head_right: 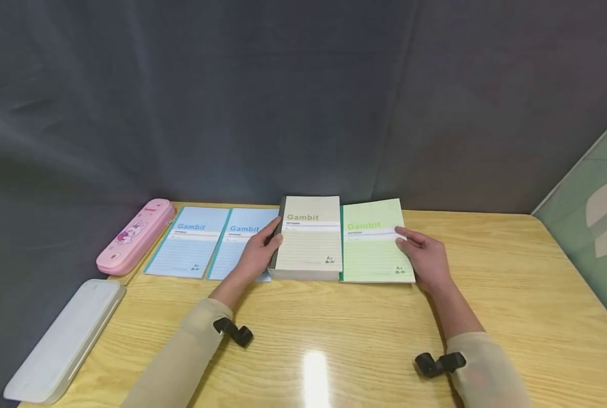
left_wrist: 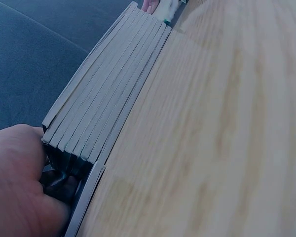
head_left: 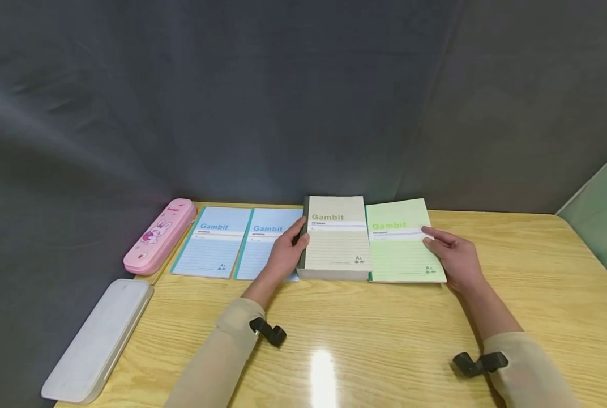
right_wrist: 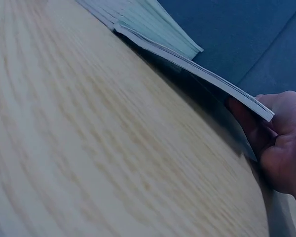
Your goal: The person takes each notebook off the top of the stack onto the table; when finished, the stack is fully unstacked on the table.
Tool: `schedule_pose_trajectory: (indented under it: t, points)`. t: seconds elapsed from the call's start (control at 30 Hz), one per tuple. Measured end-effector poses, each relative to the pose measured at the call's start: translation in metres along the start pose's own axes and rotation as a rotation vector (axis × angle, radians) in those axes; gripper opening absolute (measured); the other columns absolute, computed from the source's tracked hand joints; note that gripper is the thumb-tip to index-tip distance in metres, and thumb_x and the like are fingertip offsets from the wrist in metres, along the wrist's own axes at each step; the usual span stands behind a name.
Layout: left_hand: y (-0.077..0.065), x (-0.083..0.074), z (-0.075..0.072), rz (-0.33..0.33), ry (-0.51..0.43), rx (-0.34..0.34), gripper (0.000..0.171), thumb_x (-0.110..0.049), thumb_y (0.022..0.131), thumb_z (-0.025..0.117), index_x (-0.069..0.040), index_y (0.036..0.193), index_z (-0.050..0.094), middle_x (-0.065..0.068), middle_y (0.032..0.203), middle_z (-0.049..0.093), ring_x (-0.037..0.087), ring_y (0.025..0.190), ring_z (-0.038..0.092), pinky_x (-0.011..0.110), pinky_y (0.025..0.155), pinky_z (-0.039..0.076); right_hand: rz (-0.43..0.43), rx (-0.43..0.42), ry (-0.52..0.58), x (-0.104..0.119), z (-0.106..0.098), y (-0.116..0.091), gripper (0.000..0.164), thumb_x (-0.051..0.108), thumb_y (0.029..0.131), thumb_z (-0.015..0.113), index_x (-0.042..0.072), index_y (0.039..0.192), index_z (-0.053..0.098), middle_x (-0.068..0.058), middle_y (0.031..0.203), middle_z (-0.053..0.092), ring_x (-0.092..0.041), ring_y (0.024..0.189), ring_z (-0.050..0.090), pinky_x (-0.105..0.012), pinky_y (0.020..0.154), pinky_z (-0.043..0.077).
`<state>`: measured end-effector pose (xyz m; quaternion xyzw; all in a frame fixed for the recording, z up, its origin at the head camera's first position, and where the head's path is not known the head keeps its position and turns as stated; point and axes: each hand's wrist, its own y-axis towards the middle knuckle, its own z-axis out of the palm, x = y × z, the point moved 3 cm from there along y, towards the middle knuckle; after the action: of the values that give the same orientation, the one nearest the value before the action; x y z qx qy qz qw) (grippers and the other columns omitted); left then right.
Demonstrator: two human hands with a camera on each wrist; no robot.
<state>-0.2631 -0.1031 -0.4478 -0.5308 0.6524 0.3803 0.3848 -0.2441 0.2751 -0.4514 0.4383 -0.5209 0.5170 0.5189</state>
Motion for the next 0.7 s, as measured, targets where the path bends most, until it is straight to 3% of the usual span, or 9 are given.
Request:
schedule_pose_trajectory:
  t: [0.07,0.2,0.3,0.43,0.57,0.7]
  points:
    - [0.000,0.000,0.000,0.009,0.001,0.001,0.053,-0.027,0.108,0.051,-0.016,0.158,0.036,0.004,0.163,0.032,0.023,0.150,0.026,0.037,0.122,0.023,-0.011,-0.010,-0.093,0.000,0.001,0.000,0.048,0.021,0.097,0.071,0.002,0.140,0.060,0.007,0.113,0.069,-0.005,0.081,0.070,-0.021,0.068,0.060]
    - [-0.001,-0.001,-0.001,0.017,0.002,-0.003,0.053,-0.026,0.108,0.051,-0.015,0.158,0.037,0.005,0.162,0.033,0.024,0.150,0.027,0.038,0.122,0.024,-0.063,-0.050,-0.397,0.000,0.003,-0.001,0.051,0.034,0.101,0.064,0.004,0.142,0.059,-0.009,0.139,0.059,-0.007,0.114,0.061,-0.013,0.083,0.053]
    - [-0.001,-0.002,-0.001,0.014,-0.002,-0.011,0.053,-0.027,0.108,0.052,-0.015,0.158,0.038,0.005,0.162,0.033,0.024,0.150,0.027,0.039,0.122,0.024,-0.113,-0.087,-0.581,0.003,0.007,-0.002,0.049,0.038,0.104,0.059,0.006,0.141,0.061,-0.014,0.149,0.052,-0.019,0.135,0.049,-0.022,0.101,0.048]
    - [-0.002,-0.004,-0.002,0.008,-0.004,-0.020,0.053,-0.028,0.107,0.053,-0.016,0.157,0.039,0.005,0.162,0.034,0.025,0.150,0.027,0.039,0.122,0.024,-0.187,-0.121,-0.704,0.005,0.011,-0.004,0.043,0.033,0.105,0.057,0.006,0.137,0.065,-0.019,0.141,0.058,-0.034,0.132,0.052,-0.050,0.104,0.046]
    - [-0.003,-0.003,-0.002,0.010,-0.001,-0.029,0.053,-0.028,0.107,0.054,-0.017,0.157,0.040,0.005,0.161,0.036,0.026,0.149,0.029,0.040,0.121,0.027,-0.276,-0.099,-0.818,0.005,0.014,-0.005,0.037,0.024,0.105,0.057,0.002,0.134,0.066,-0.027,0.135,0.059,-0.041,0.122,0.056,-0.059,0.099,0.047]
    - [-0.002,-0.001,-0.001,0.009,0.003,-0.033,0.053,-0.029,0.107,0.054,-0.019,0.157,0.041,0.003,0.161,0.036,0.024,0.149,0.030,0.038,0.121,0.027,-0.337,-0.045,-0.909,0.004,0.015,-0.003,0.030,0.012,0.102,0.060,-0.003,0.128,0.067,-0.031,0.138,0.054,-0.049,0.127,0.048,-0.065,0.104,0.039]
